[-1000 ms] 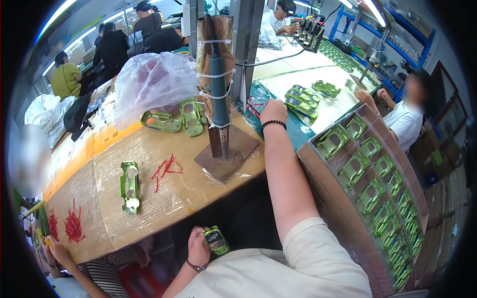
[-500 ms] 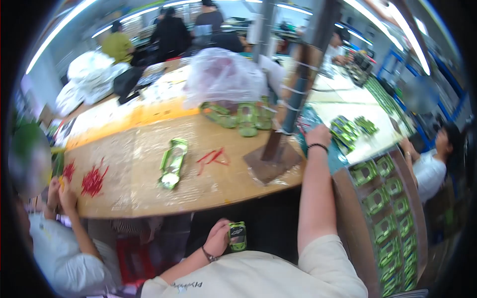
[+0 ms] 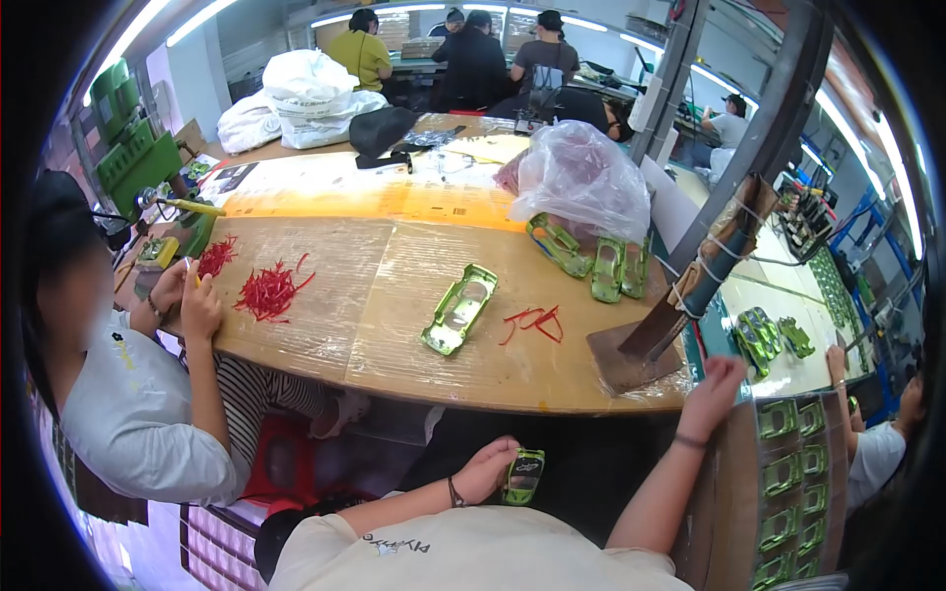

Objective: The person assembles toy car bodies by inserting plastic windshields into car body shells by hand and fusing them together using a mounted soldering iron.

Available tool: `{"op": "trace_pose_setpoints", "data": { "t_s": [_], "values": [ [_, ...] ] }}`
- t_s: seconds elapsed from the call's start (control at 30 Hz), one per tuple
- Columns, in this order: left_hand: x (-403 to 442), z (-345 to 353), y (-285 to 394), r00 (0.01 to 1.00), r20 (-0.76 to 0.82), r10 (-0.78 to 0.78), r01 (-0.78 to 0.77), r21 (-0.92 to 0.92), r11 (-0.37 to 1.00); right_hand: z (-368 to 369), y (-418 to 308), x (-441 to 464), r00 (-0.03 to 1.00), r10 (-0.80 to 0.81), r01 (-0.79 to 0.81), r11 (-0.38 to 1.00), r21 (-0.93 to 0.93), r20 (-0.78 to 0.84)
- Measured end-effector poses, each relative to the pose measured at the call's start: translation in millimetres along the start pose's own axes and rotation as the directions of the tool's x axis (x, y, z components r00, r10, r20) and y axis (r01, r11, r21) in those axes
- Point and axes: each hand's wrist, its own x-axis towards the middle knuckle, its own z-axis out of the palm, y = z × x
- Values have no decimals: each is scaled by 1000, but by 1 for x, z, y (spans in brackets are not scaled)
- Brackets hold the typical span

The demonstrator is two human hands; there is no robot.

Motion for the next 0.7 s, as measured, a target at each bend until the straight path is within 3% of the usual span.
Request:
{"op": "trace_pose_setpoints", "data": {
  "t_s": [0.07, 0.1, 0.13, 0.17, 0.23, 0.3, 0.33, 0.47, 0.57, 0.67, 0.7],
  "values": [
    [-1, -2, -2, 1000, -2, 3, -3, 20, 1000, -3, -38, -53, 974, -22, 40, 996, 76, -224],
    [0, -5, -4, 1000, 23, 7, -8, 42, 999, -11, -42, -82, 962, -201, 194, 980, -53, -188],
    [2, -8, -6, 999, 49, 12, -15, 65, 998, -11, -50, -113, 954, -267, 272, 962, 14, -135],
    [3, -9, -7, 997, 83, 2, -15, 157, 988, -20, -49, -139, 944, -291, 264, 949, 173, 154],
    [6, -9, -4, 989, 148, -25, -28, 343, 939, -24, -52, -177, 788, -479, 390, 875, 288, 387],
    [8, -4, -4, 979, 204, -14, -79, 440, 894, -27, -58, -188, 677, -512, 400, 859, 320, 529],
    [10, -5, -7, 974, 226, -11, -97, 459, 883, -26, -61, -187, 679, -511, 398, 860, 320, 527],
    [10, -4, -10, 973, 231, -2, -114, 489, 865, -24, -72, -190, 796, -163, 28, 972, 234, 582],
    [9, -11, -11, 972, 235, -30, -85, 467, 880, -23, -69, -203, 805, 97, -324, 899, 296, 586],
    [6, -13, -12, 963, 267, -43, -90, 469, 879, -19, -61, -194, 791, -122, -130, 924, 360, 600],
    [5, -14, -12, 960, 278, -44, -97, 473, 876, -19, -63, -193, 777, -103, -143, 932, 333, 621]
  ]
}}
